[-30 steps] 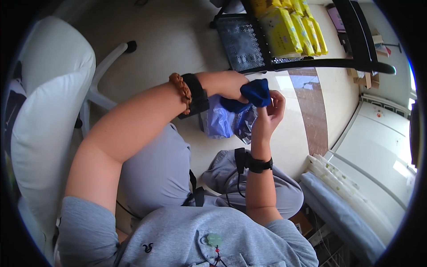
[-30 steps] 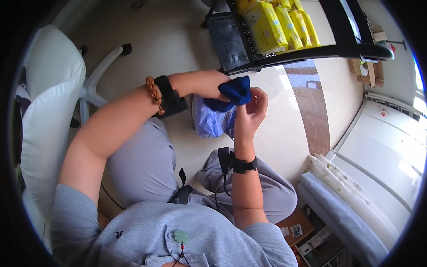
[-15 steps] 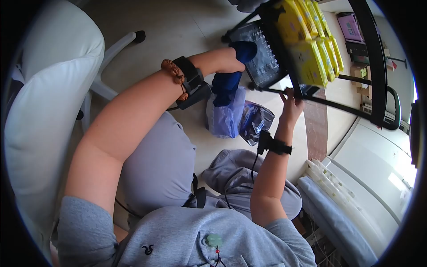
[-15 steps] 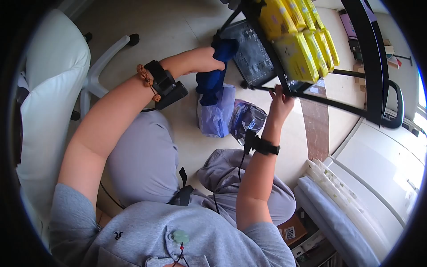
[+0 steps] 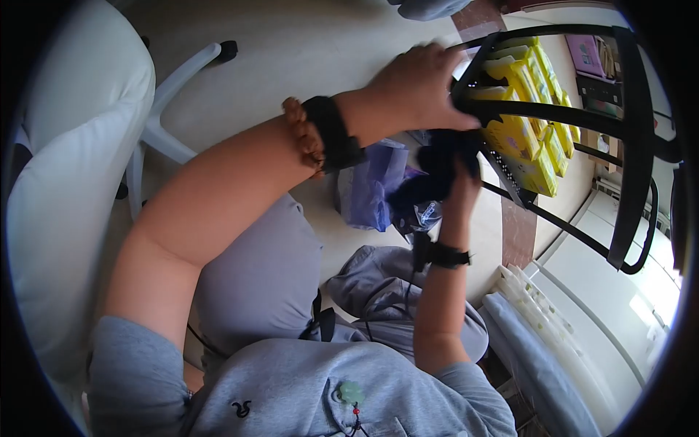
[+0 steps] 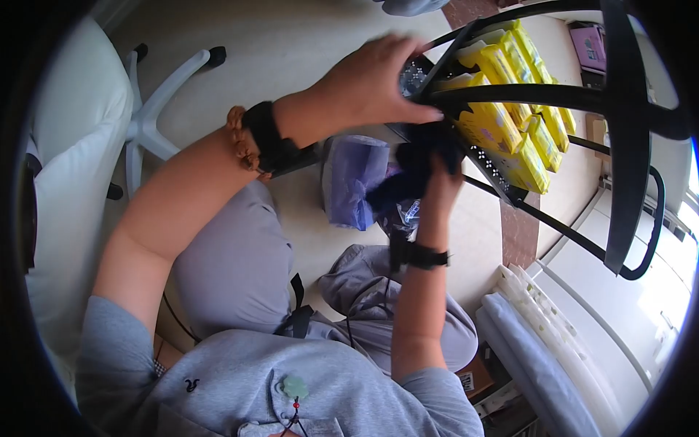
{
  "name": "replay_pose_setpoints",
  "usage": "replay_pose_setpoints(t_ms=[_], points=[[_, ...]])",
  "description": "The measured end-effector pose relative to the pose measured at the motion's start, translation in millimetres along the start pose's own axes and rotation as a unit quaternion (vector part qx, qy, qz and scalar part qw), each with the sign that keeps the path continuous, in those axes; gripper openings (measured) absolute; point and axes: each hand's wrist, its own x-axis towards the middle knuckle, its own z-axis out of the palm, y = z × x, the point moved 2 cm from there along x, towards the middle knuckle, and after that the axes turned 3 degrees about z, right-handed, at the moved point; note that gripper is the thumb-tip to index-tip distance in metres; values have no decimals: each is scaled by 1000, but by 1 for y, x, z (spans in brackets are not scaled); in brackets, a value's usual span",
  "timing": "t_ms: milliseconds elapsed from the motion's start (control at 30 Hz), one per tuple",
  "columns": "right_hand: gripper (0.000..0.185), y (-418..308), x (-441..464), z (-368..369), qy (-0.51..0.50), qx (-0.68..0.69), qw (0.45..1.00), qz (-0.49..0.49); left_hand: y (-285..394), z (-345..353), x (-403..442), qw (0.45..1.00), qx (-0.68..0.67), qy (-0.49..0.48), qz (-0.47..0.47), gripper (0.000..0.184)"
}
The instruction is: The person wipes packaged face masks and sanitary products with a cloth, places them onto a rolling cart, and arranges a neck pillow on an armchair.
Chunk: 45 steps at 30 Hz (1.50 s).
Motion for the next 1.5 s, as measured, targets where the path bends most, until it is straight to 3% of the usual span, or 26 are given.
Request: replay_pose_setpoints(t_ms=[67, 100, 133, 200, 267, 300, 333, 400, 500, 533, 600, 700, 800, 833, 1000, 1100, 1167, 1233, 1333, 1433, 1500], points=[[44, -9, 43, -18, -29, 69, 997, 24, 29, 7, 16, 983, -97, 87, 127, 88], [45, -14, 60, -21, -39, 87, 995, 32, 44, 23, 17, 981, -117, 63, 140, 90], [45, -10, 76, -25, -51, 94, 994, 32, 57, 30, 16, 981, -163, 27, 98, 64], [46, -3, 98, -29, -54, 84, 995, 20, 61, 35, 14, 977, -209, -52, -14, 43], [47, 10, 112, -25, -48, 29, 998, -21, 61, 47, 4, 984, -163, 15, 75, 36], [47, 17, 117, -23, -43, -7, 998, -48, 63, 47, 0, 980, -133, 90, 120, 39], [48, 25, 122, -21, -38, -48, 995, -78, 61, 51, -4, 983, -139, 43, 109, 43], [48, 41, 133, -13, -39, -135, 979, -147, 49, 52, -4, 989, -79, 45, 117, 59], [50, 62, 149, 3, -60, -248, 934, -251, 42, 52, -6, 995, 89, 54, 2, 77], [50, 67, 154, 9, -73, -275, 917, -281, 30, 54, -10, 995, 32, 78, -62, 90], [51, 78, 165, 22, -106, -318, 880, -336, 11, 63, -18, 979, -171, -34, -107, 93], [52, 86, 178, 44, -171, -356, 828, -397, 14, 73, -26, 994, -56, -39, -89, 94], [58, 77, 177, 96, -249, -436, 750, -431, 15, 83, -23, 989, -85, -72, -101, 95], [60, 80, 183, 99, -223, -457, 751, -422, 15, 84, -24, 984, -88, -114, -109, 95], [61, 103, 182, 112, -105, -494, 750, -427, 11, 77, -20, 992, -52, -95, -70, 94], [60, 89, 185, 87, -204, -466, 726, -462, 12, 75, -22, 995, -62, -56, -59, 94], [59, 74, 195, 54, -227, -479, 728, -435, 8, 75, -21, 995, -68, -53, -58, 94], [58, 53, 191, 25, -225, -497, 739, -394, 7, 64, -16, 990, -86, -91, -71, 95], [57, 43, 179, 7, -203, -509, 752, -366, 5, 64, -14, 991, -93, -68, -70, 96], [56, 61, 178, 20, -200, -509, 744, -384, 9, 67, -14, 983, -87, -136, -85, 96], [55, 79, 178, 37, -192, -516, 740, -387, 8, 72, -15, 987, -75, -117, -76, 94]])
